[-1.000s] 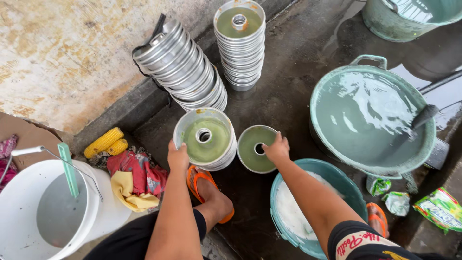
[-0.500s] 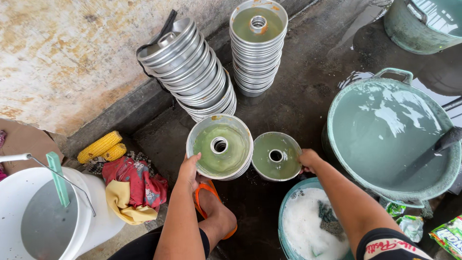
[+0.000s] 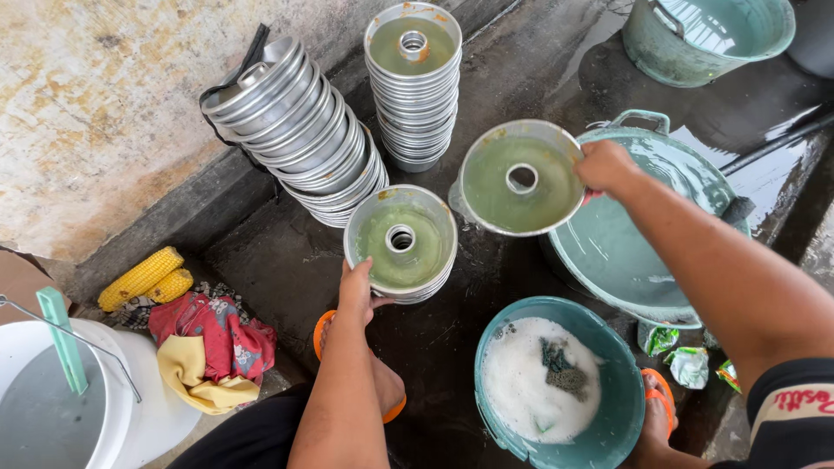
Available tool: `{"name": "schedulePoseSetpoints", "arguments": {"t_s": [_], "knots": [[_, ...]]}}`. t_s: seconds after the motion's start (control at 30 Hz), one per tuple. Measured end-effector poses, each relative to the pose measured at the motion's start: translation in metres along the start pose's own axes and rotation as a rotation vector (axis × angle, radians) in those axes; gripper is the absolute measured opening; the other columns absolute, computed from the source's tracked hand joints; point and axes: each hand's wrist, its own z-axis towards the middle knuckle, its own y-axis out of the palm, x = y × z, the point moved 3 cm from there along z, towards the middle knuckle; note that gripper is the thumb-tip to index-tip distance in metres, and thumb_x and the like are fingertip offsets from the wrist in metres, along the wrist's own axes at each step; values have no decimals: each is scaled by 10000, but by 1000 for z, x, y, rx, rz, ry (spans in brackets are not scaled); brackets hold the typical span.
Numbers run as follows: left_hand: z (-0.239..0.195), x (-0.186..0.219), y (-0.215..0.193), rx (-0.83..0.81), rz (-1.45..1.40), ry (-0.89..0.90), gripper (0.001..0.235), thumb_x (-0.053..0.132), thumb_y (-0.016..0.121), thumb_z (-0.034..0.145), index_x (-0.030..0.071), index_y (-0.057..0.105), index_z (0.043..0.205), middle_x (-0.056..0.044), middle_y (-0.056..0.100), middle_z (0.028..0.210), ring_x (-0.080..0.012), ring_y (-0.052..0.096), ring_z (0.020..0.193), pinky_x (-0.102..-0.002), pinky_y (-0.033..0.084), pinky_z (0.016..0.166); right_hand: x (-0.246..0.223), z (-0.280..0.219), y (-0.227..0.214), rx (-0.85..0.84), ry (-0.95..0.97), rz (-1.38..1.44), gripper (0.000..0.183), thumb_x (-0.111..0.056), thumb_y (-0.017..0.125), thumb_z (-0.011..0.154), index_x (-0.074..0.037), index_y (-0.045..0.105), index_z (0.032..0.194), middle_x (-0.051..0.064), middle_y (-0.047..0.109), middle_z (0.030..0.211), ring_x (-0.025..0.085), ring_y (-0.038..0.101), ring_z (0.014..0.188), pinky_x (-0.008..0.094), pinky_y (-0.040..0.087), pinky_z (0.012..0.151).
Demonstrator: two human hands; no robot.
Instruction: The person scrubs the inside and outside of metal molds with a sponge, rinses them in a basin of water, and stacks them in a basket. The person repeats this process for multiple molds.
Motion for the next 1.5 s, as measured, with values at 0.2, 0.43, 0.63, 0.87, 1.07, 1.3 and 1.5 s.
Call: {"name": "schedulePoseSetpoints", "arguments": {"t_s": [0.2,0.43,0.63,0.87,1.07,1.3,1.5], "knots": [[6,-19,71,-113,59,26,811,199,593,901,366,191,1584,-135,453,1531,-414,581,1286,-640,603,849,-71,-34,-60,62,-52,-232,273,-27,570,893,-65,729,1112,148,763,806,239,751,655,358,590,616],[29,-57,145,-199,333,223,949,248,646,923,244,20,1637,-172,404,1584,-339,464,1420,-497,402,1131,-89,-56,-60,264,-190,-355,490,-33,564,892,-217,674,1333,147,756,952,314,748,767,430,595,699],[31,-67,167,-140,424,176,1066,254,629,895,164,-149,1620,-245,450,1518,-372,543,1339,-460,443,1093,-91,-79,-41,398,-401,-619,695,-64,643,854,-302,551,1501,188,713,1064,371,716,880,476,586,749],[14,-50,162,-114,645,24,1015,346,682,922,102,-19,1614,-252,446,1534,-400,529,1349,-488,473,1098,-88,-131,-33,585,-899,-840,788,-67,689,844,-324,497,1564,210,477,1521,338,746,840,427,611,598],[12,-9,145,25,617,314,831,265,673,917,22,233,1579,-222,375,1577,-380,424,1423,-465,393,1147,-59,-138,-29,778,-824,-459,703,2,624,879,-294,538,1510,156,595,1431,332,744,847,415,614,674],[-15,115,70,604,660,976,635,184,690,903,81,480,1494,-269,427,1537,-431,357,1445,-538,294,1183,-4,-95,51,121,-23,501,364,-80,565,965,81,684,1270,186,713,842,239,688,571,346,547,451],[-3,232,-22,738,660,459,725,419,595,966,150,311,1575,-216,313,1600,-403,303,1479,-636,338,1116,-35,-96,49,817,-579,-348,573,-278,834,706,-77,707,1227,157,741,976,359,709,926,469,589,711]]}}
